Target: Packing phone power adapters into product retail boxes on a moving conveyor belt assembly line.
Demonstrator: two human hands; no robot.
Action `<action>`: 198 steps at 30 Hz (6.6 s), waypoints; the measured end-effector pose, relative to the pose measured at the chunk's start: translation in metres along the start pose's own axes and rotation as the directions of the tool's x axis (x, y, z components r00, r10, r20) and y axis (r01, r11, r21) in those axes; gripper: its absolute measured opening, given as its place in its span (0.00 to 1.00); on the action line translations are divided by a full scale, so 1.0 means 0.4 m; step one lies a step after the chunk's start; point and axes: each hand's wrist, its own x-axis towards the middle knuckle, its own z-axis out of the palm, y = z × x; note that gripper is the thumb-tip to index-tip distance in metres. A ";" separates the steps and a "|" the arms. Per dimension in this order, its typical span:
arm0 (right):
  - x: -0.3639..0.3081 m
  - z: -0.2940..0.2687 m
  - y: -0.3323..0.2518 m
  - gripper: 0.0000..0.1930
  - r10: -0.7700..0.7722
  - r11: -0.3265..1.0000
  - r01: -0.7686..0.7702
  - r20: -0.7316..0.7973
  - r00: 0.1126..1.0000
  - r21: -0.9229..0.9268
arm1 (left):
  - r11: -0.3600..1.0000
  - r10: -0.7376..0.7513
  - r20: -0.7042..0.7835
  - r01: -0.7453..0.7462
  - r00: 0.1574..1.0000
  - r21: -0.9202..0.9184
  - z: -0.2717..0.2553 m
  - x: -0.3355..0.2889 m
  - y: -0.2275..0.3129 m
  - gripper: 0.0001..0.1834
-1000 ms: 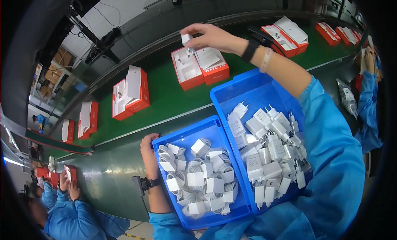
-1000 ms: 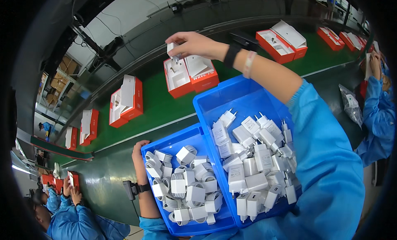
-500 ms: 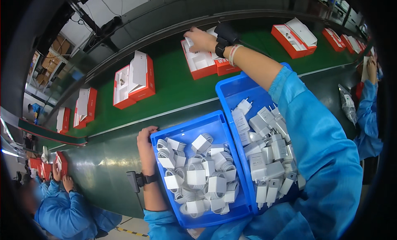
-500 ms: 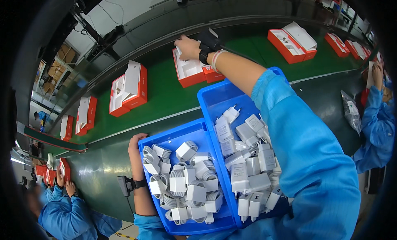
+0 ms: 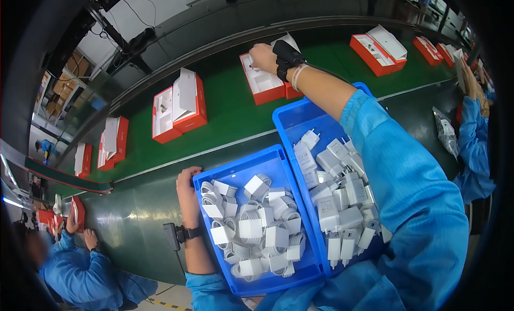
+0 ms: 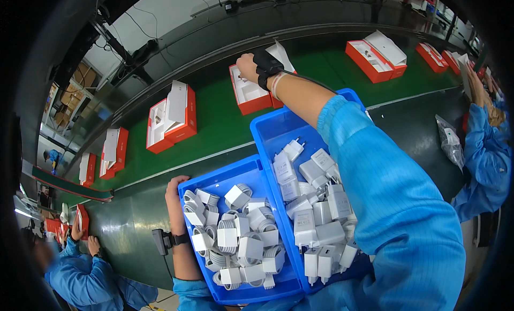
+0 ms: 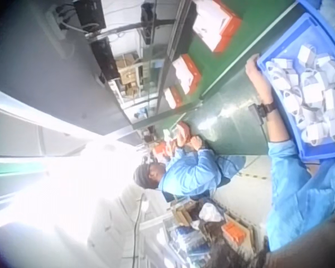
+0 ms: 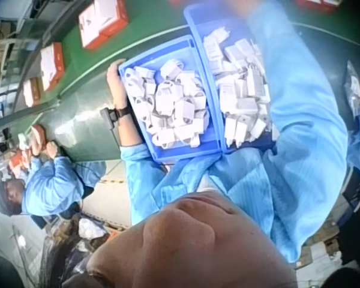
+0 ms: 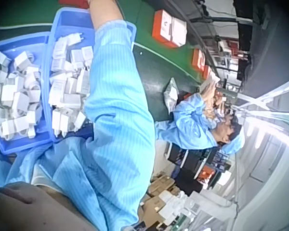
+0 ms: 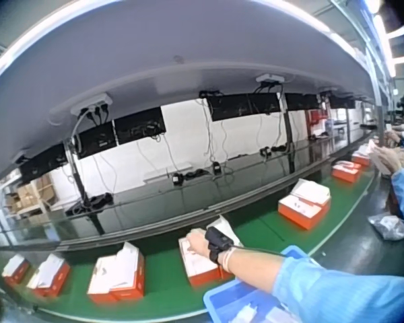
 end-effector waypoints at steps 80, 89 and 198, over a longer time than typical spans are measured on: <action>-0.369 -0.501 -0.207 0.28 -0.471 0.872 0.317 0.814 0.341 0.372 | 0.999 -0.037 0.005 0.037 0.999 -0.009 0.005 0.001 -0.001 0.13; -0.310 -0.543 -0.120 0.23 -0.783 0.505 -0.161 0.529 0.327 0.848 | 0.999 -0.041 0.022 0.041 0.999 -0.010 0.001 0.004 0.003 0.13; -0.052 -0.205 0.121 0.13 0.232 0.680 -0.423 0.372 0.899 0.599 | 0.999 0.046 -0.017 -0.046 0.999 0.026 0.004 -0.002 -0.017 0.14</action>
